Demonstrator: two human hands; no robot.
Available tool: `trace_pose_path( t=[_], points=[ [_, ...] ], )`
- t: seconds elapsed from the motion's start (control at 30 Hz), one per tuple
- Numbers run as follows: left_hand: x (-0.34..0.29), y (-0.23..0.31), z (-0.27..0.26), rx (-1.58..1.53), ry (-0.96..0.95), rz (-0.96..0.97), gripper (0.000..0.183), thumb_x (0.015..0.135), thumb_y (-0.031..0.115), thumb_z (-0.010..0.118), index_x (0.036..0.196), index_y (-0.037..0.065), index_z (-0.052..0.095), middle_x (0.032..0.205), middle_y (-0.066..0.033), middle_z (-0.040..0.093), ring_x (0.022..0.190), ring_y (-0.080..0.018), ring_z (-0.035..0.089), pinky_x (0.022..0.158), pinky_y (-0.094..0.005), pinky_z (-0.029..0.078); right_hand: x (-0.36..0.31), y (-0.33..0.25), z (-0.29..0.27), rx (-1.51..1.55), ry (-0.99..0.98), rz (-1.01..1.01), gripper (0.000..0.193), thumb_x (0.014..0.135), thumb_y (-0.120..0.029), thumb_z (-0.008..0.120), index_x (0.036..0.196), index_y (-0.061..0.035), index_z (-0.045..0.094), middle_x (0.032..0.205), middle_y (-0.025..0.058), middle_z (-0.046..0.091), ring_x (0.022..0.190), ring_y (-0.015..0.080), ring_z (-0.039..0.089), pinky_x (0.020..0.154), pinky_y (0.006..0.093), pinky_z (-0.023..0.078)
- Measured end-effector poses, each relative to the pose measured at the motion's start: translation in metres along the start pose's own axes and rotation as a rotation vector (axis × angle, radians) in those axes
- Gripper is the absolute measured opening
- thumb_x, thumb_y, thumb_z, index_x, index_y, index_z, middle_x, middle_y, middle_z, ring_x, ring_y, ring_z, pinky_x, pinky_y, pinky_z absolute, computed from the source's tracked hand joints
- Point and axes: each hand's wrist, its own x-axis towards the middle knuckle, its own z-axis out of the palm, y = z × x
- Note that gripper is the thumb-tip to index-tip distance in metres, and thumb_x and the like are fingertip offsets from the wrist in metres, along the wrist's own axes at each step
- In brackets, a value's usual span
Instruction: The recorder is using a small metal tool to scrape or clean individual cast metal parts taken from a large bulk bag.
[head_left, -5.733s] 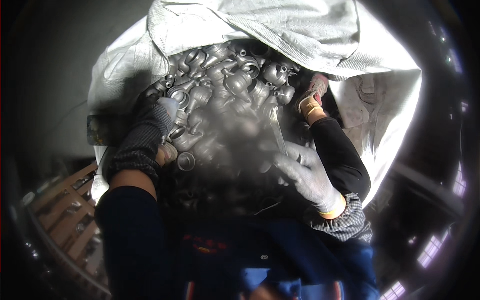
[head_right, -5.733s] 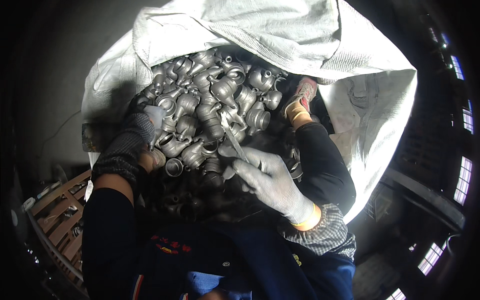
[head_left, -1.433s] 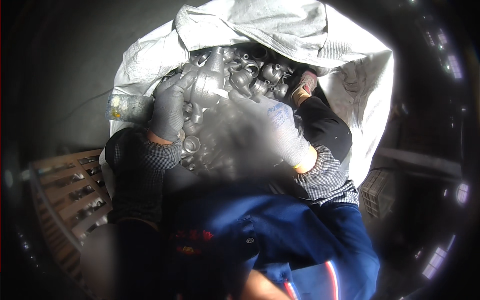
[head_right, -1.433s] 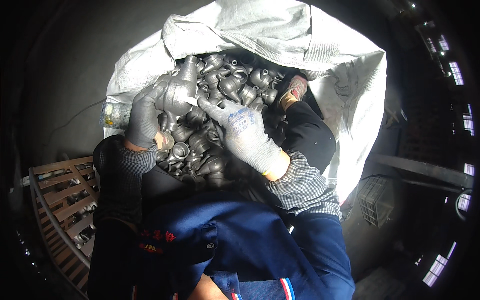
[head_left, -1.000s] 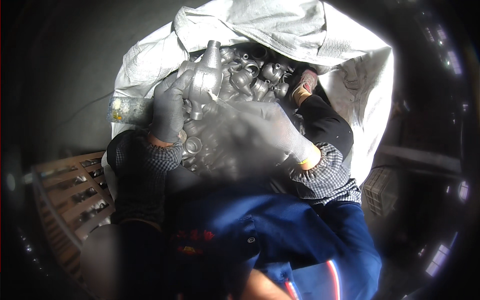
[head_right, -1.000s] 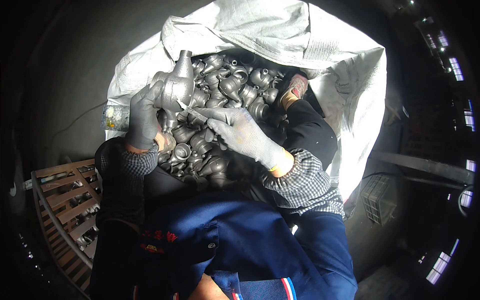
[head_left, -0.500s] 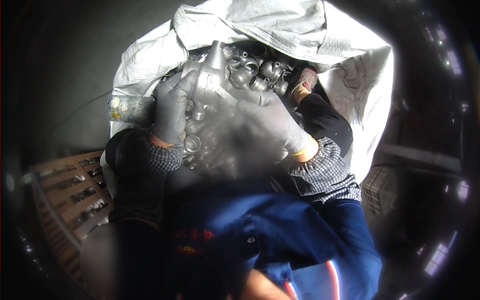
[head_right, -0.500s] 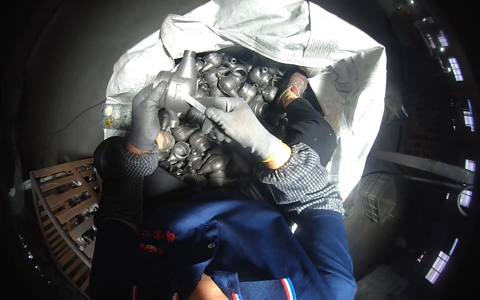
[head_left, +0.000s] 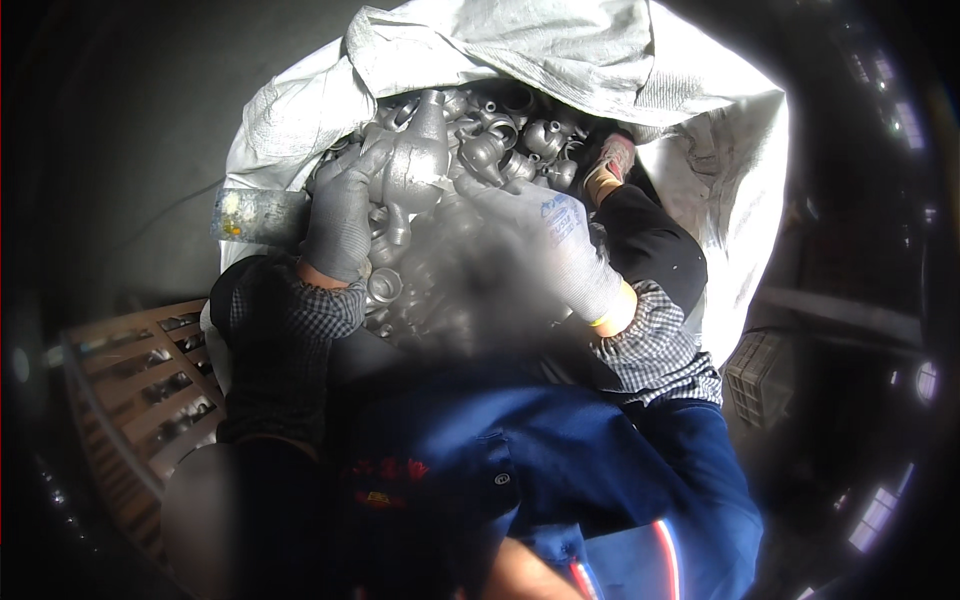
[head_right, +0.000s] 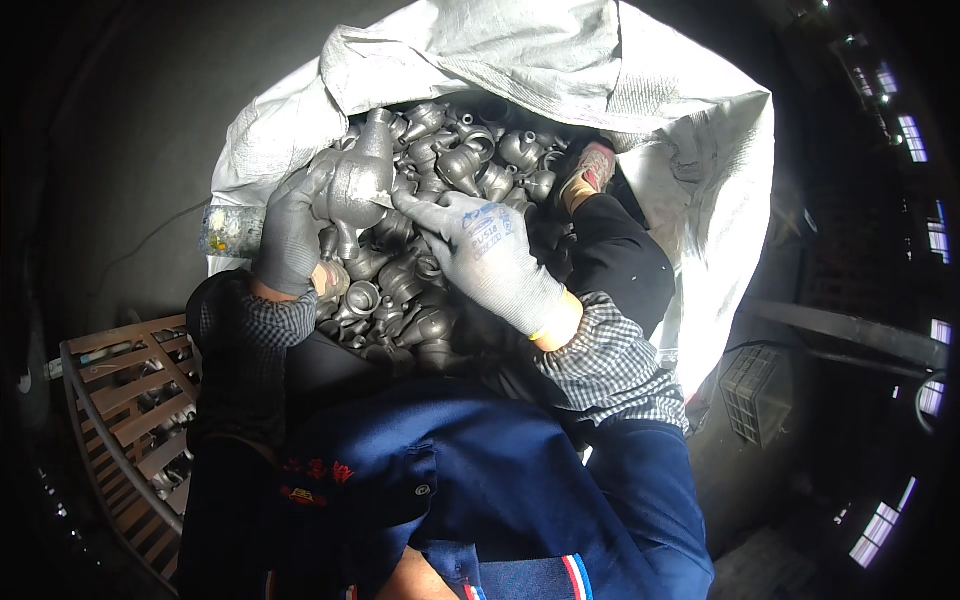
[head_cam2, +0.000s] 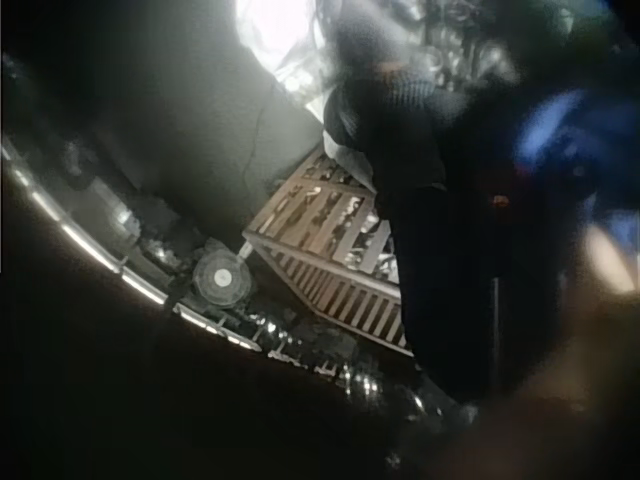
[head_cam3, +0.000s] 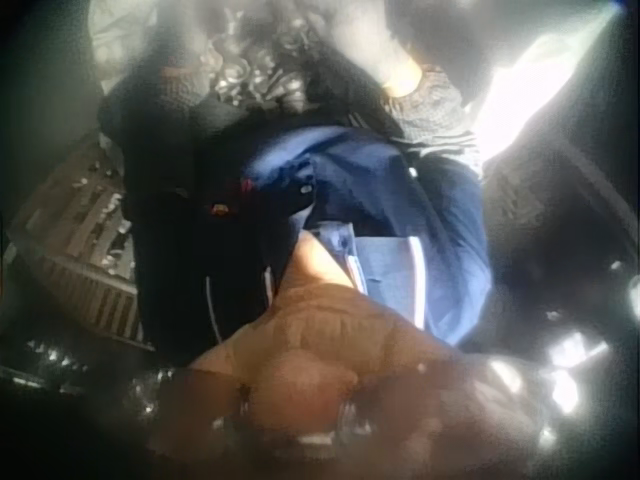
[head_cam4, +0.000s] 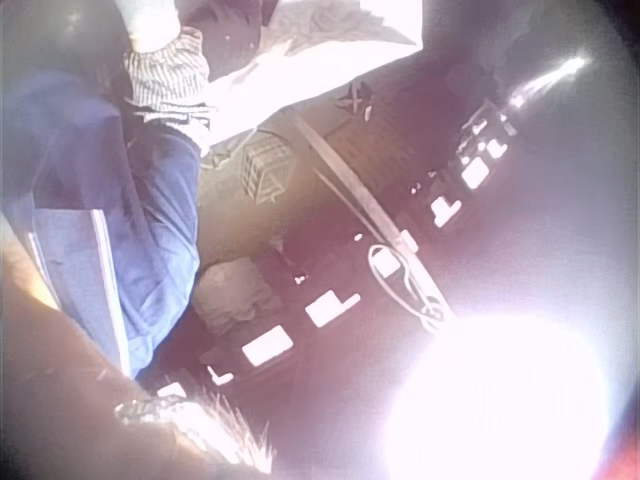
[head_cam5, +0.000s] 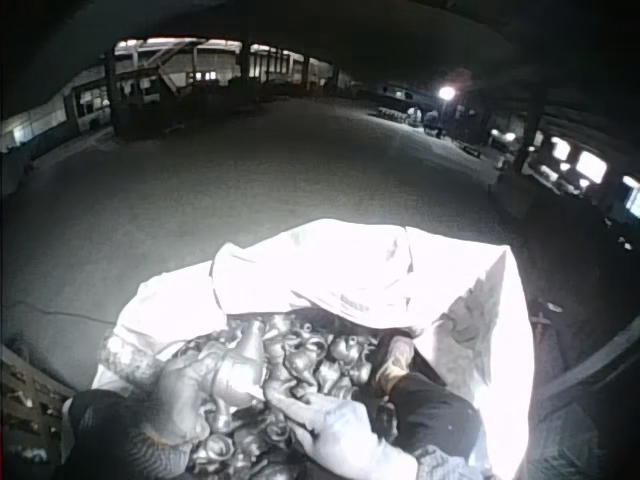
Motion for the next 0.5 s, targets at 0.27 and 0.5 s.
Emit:
trace_pose_path(
  t=[0.27, 0.5],
  points=[
    [0.000, 0.001, 0.004, 0.046, 0.011, 0.029, 0.033, 0.098, 0.022, 0.044, 0.116, -0.002, 0.059, 0.071, -0.0077, 0.063, 0.038, -0.0098, 0.047, 0.030, -0.0197, 0.033, -0.003, 0.004, 0.001, 0.007, 0.049, -0.064, 0.041, 0.082, -0.010, 0.064, 0.121, -0.0200, 0.063, 0.085, 0.0070, 0.062, 0.077, 0.0259, 0.063, 0.064, 0.0366, 0.050],
    [0.000, -0.002, 0.003, 0.047, 0.059, 0.041, 0.021, 0.092, 0.020, 0.058, 0.106, 0.005, 0.064, 0.077, -0.0030, 0.059, 0.049, -0.0042, 0.047, 0.036, -0.0149, 0.036, 0.000, 0.009, 0.003, -0.031, 0.057, -0.091, 0.040, 0.083, -0.012, 0.064, 0.121, -0.0203, 0.063, 0.087, 0.0074, 0.063, 0.080, 0.0269, 0.064, 0.067, 0.0372, 0.051]
  ],
)
